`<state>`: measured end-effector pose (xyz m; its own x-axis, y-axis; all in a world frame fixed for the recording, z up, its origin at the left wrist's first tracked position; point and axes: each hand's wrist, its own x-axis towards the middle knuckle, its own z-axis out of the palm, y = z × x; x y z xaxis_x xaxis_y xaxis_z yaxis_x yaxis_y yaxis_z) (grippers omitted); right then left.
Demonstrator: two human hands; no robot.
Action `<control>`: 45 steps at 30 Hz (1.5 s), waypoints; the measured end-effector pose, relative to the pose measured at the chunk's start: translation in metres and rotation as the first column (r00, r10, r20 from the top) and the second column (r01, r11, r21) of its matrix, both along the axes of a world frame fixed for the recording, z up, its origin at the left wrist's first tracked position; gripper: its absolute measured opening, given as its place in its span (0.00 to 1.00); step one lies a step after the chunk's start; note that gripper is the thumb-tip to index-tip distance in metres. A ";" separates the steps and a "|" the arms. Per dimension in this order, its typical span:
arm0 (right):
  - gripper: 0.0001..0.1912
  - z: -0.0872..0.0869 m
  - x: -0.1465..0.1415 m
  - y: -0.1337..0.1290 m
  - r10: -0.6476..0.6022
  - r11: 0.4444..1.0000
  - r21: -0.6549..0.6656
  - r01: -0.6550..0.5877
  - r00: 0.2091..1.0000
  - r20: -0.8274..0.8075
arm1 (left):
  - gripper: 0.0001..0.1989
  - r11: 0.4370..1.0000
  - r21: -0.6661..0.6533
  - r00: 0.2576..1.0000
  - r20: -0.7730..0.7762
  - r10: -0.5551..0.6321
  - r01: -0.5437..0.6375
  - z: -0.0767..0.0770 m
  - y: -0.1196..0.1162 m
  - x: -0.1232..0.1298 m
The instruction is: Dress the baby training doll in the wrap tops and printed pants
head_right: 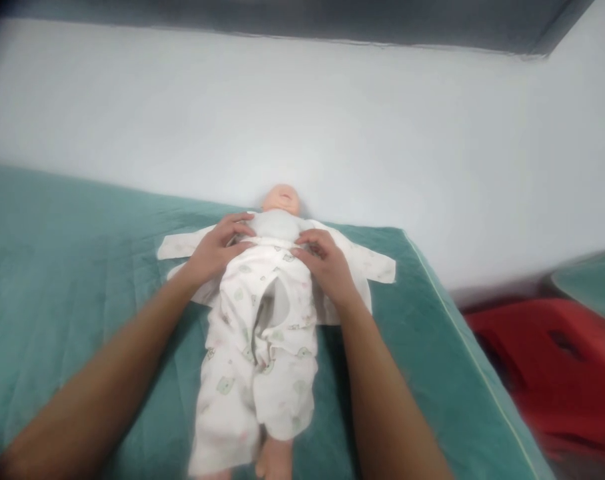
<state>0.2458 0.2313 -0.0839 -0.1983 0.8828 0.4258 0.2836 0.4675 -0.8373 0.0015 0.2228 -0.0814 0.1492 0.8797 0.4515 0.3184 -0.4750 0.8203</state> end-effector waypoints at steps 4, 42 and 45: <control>0.14 -0.001 0.005 0.004 0.073 0.995 -0.072 -0.069 0.996 0.057 | 0.12 0.994 -0.059 0.994 -0.059 -0.090 0.087 0.004 0.000 -0.001; 0.19 -0.019 -0.002 0.056 -0.210 0.957 -0.236 0.168 0.964 -0.161 | 0.07 0.951 -0.213 0.968 0.065 0.241 -0.223 -0.001 0.040 0.005; 0.18 -0.021 0.002 0.049 -0.209 0.963 -0.194 0.186 0.972 -0.106 | 0.05 0.942 -0.219 0.963 0.028 0.267 -0.255 -0.007 0.029 0.001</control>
<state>0.2483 0.2803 -0.1050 0.0319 0.9638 0.2646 0.2429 0.2493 -0.9375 0.0021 0.2516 -0.0886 -0.1184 0.9605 0.2519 0.3585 -0.1952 0.9129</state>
